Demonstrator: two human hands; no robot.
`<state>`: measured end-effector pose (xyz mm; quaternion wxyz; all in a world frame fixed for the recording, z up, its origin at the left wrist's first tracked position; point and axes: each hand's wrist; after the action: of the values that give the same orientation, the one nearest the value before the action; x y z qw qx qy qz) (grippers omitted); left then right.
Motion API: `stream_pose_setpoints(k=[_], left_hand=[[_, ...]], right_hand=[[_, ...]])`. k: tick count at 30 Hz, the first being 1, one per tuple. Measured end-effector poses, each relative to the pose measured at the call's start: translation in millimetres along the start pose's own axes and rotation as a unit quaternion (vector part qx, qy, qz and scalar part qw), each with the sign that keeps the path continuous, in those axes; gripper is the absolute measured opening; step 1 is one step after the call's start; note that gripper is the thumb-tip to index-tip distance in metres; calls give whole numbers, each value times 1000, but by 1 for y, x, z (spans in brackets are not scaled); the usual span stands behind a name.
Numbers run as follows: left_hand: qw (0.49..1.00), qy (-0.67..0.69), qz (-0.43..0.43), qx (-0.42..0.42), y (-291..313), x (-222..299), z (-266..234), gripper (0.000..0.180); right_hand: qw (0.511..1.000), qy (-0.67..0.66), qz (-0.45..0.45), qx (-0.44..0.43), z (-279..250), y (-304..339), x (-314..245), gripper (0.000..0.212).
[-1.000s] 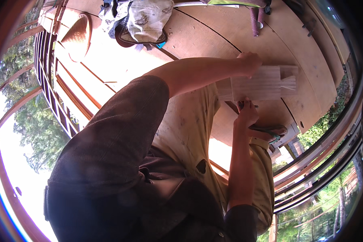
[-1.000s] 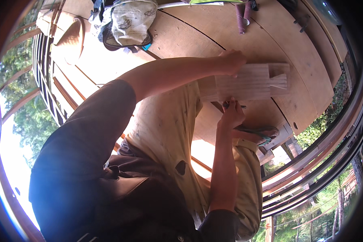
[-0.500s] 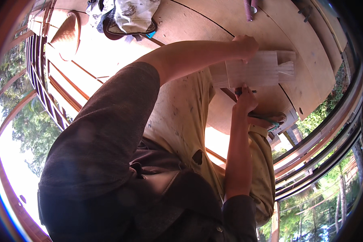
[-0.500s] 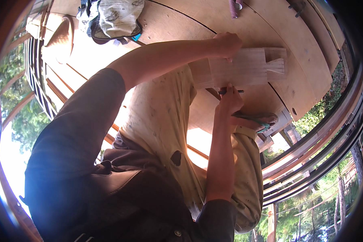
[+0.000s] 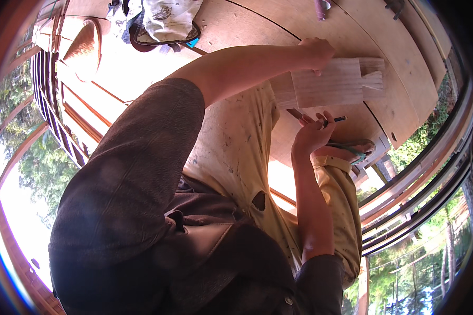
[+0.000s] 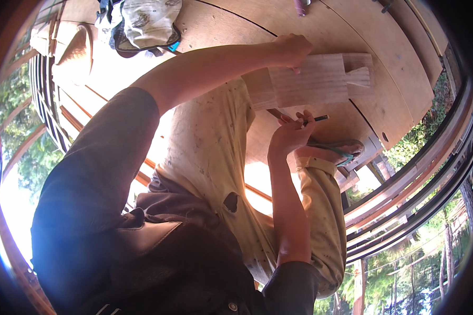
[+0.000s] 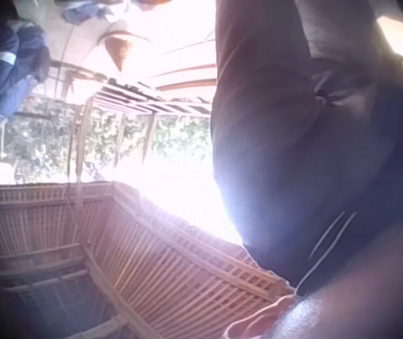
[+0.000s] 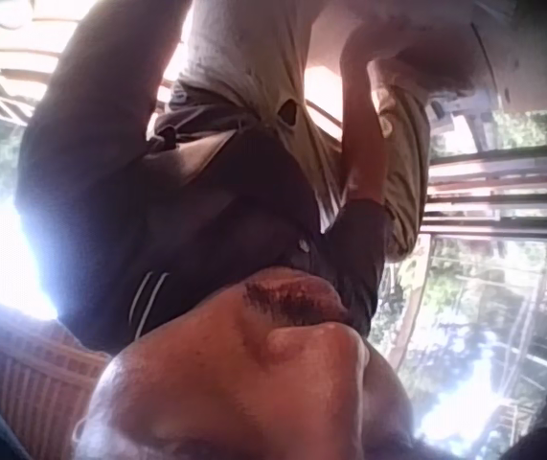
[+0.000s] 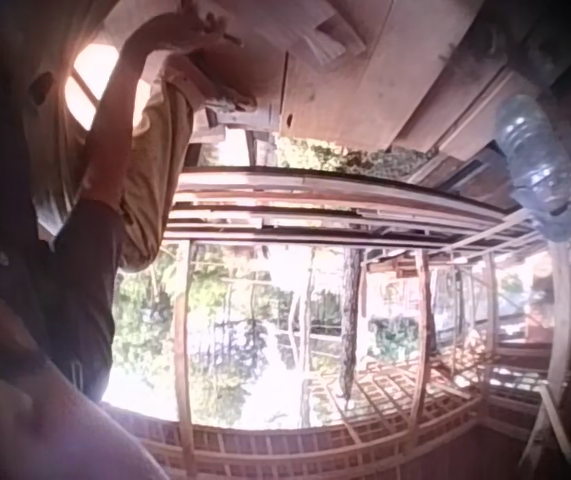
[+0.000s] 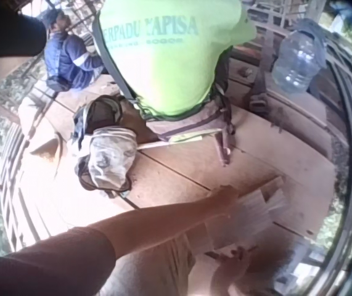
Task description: The person places a wooden template onto a larger board, aligns it, and uses a pencil to trace the outline of the template onto the board before moving the template and repeating the action.
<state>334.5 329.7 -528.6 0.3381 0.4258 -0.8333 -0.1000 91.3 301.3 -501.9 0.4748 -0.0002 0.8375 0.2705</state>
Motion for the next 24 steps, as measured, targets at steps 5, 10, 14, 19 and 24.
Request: stream_pose_setpoints(k=[5,10,14,19,24], left_hand=[[999,-31,34,22,1,3,-2,48],[999,-33,18,-7,-4,-1,-1,48],[999,-28,15,-5,-8,1,-1,50],[999,-40,-1,-30,-7,1,0,52],[999,-37,-2,-28,-8,2,-2,54]], right_hand=[[863,259,-384,-203,-1,3,-20,25],[751,350,-487,-278,22,-1,-26,36],[742,323,-523,-268,35,-7,-25,45],[766,330,-480,-273,39,3,-27,46],[773,341,-466,-264,34,12,-27,46]])
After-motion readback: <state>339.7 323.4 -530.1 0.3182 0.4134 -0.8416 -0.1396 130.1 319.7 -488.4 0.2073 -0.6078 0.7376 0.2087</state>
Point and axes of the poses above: each hand's wrist, its own y-axis away from the middle knuckle, its own z-axis out of the palm, x = y × z, and after that the axes turned 12 degrees about x, right-handed
